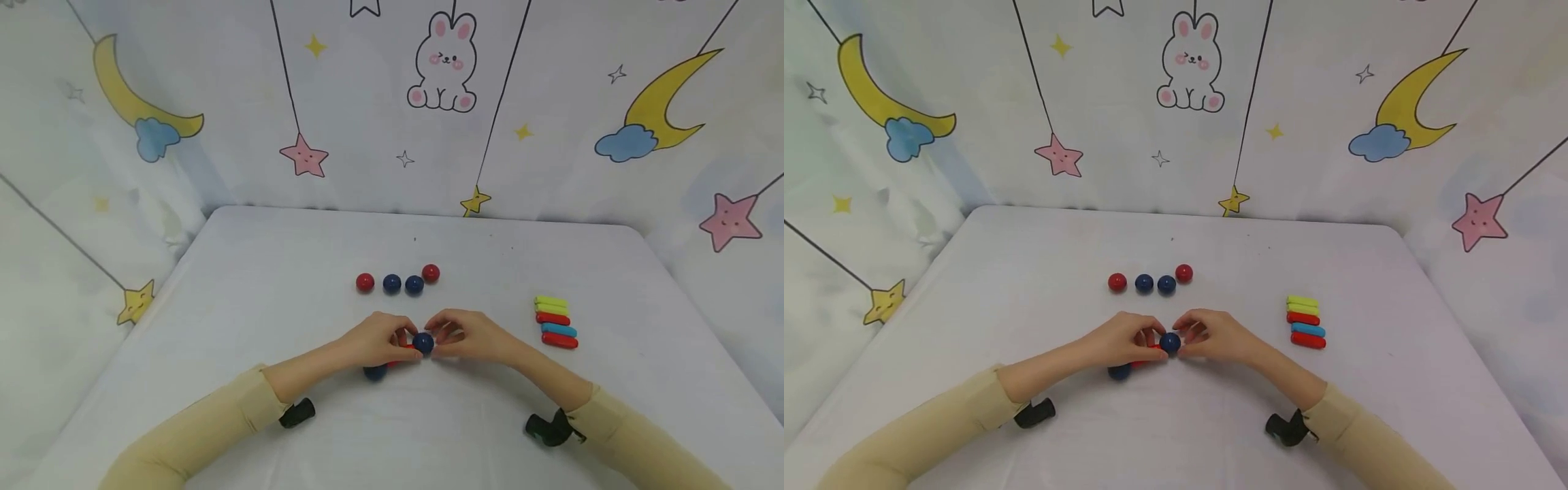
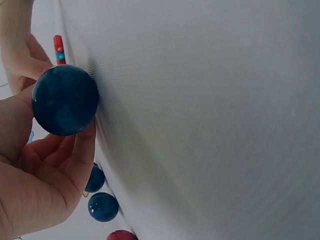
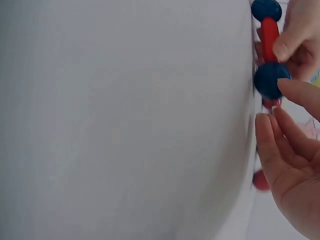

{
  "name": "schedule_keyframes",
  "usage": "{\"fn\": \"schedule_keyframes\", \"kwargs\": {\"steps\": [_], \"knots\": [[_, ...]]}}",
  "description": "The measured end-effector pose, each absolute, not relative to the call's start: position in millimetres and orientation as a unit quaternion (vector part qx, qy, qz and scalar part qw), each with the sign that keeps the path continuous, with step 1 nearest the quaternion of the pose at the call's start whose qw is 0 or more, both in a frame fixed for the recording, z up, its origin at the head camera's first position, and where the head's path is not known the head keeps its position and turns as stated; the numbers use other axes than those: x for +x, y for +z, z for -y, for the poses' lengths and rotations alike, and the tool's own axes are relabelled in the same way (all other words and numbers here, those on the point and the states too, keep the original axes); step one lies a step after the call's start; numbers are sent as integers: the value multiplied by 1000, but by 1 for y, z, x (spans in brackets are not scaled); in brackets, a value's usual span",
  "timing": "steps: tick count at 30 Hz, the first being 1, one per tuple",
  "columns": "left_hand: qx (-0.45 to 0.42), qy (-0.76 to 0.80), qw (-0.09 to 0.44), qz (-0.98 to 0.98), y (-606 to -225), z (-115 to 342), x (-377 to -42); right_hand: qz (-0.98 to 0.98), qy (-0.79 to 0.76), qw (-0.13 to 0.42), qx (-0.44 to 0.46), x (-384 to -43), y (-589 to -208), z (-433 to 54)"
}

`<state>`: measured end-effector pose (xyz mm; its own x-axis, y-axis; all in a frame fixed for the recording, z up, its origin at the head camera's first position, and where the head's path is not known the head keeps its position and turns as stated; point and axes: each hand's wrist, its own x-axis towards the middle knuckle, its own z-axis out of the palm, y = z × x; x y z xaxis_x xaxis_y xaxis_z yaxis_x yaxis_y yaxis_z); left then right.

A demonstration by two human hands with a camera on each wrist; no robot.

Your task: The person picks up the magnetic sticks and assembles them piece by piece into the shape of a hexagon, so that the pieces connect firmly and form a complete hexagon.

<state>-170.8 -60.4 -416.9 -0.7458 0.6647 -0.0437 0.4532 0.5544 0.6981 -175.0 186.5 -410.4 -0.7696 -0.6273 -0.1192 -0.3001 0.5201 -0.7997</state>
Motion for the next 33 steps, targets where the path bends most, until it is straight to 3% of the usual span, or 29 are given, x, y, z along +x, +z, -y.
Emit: {"fn": "schedule_keyframes", "kwargs": {"steps": [9,11,18,33], "knots": [[308,357,149,-869,-420,73,-168,-934,-302,9,-191,-185,-392,-281],[300,360,151,-870,-420,77,-167,-948,-275,-12,-160,-187,-388,-304],[299,367,151,-868,-420,82,-166,-963,-253,26,-91,-192,-385,-349],[289,371,153,-869,-418,89,-162,-954,-276,97,-62,-211,-398,-354]]}}
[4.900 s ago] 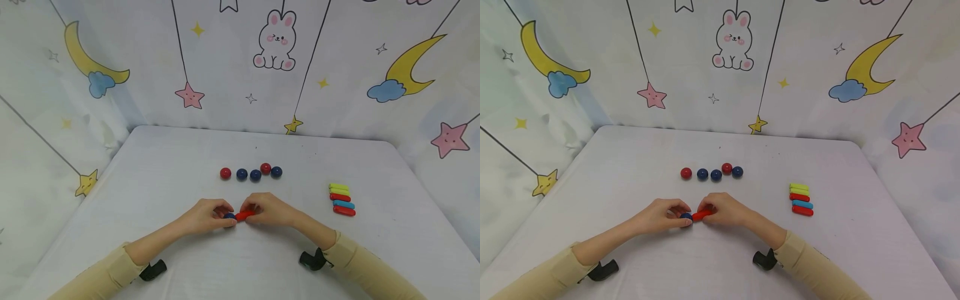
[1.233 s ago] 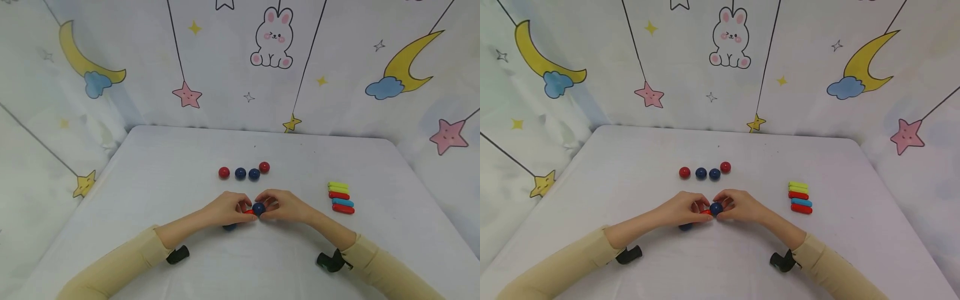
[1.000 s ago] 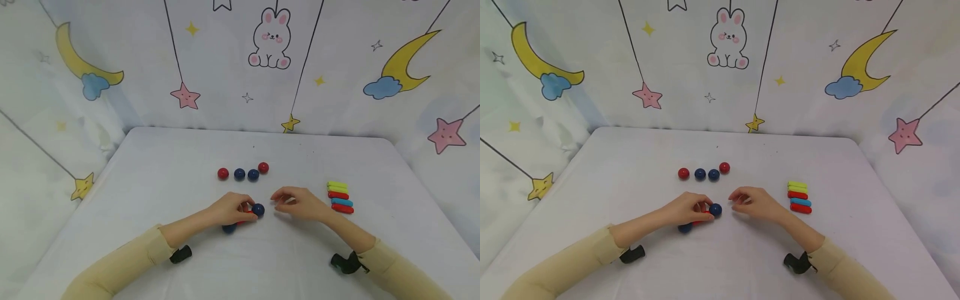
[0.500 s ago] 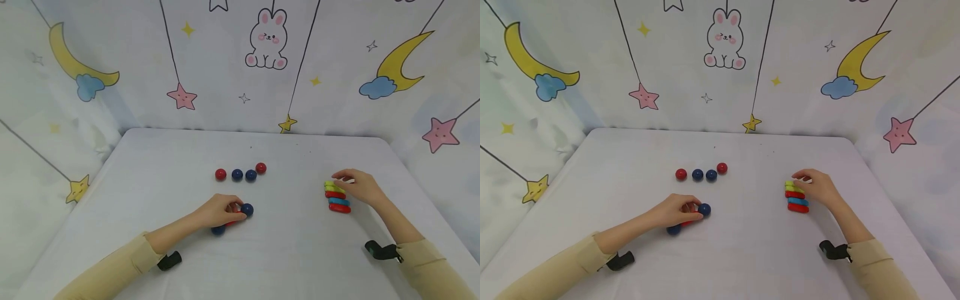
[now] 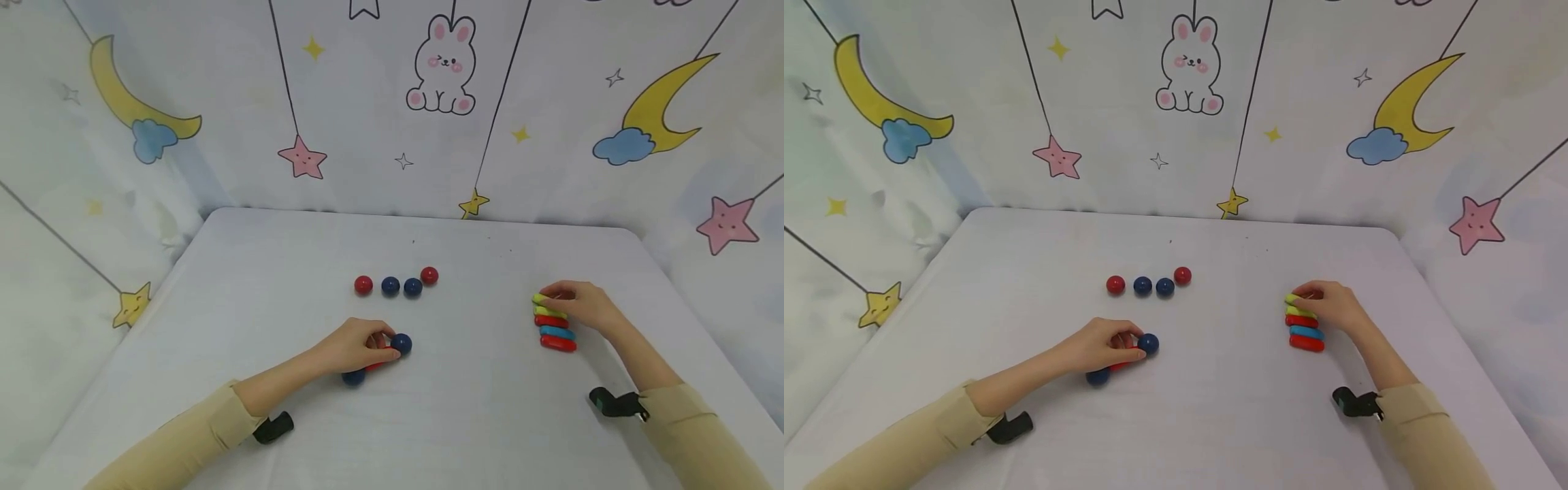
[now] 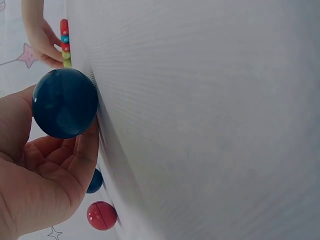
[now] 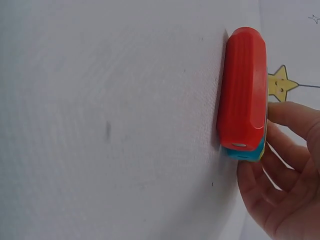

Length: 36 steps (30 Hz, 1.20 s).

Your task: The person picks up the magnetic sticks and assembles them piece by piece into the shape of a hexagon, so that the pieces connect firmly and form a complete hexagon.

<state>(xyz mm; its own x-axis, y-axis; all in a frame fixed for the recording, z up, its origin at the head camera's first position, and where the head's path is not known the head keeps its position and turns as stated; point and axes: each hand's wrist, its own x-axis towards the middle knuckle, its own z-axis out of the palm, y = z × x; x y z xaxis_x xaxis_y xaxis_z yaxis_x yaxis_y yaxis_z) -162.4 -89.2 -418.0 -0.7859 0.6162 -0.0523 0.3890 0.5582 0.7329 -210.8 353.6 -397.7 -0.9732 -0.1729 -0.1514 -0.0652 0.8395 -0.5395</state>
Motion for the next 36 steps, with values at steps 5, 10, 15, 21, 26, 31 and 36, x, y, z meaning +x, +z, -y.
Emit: {"fn": "schedule_keyframes", "kwargs": {"steps": [5,10,15,21,26,31,36], "knots": [[289,370,153,-870,-418,90,-162,-953,-282,100,-55,-217,-400,-350],[291,372,150,-869,-419,90,-162,-956,-276,82,-61,-219,-399,-340],[292,374,148,-868,-420,90,-162,-952,-290,53,-86,-215,-395,-321],[289,377,150,-867,-418,90,-161,-941,-313,51,-117,-210,-391,-292],[290,375,150,-868,-417,90,-161,-929,-335,60,-143,-204,-393,-270],[289,374,148,-869,-418,90,-161,-913,-363,74,-171,-199,-394,-251],[290,373,147,-869,-419,90,-161,-901,-376,85,-201,-196,-397,-237]]}}
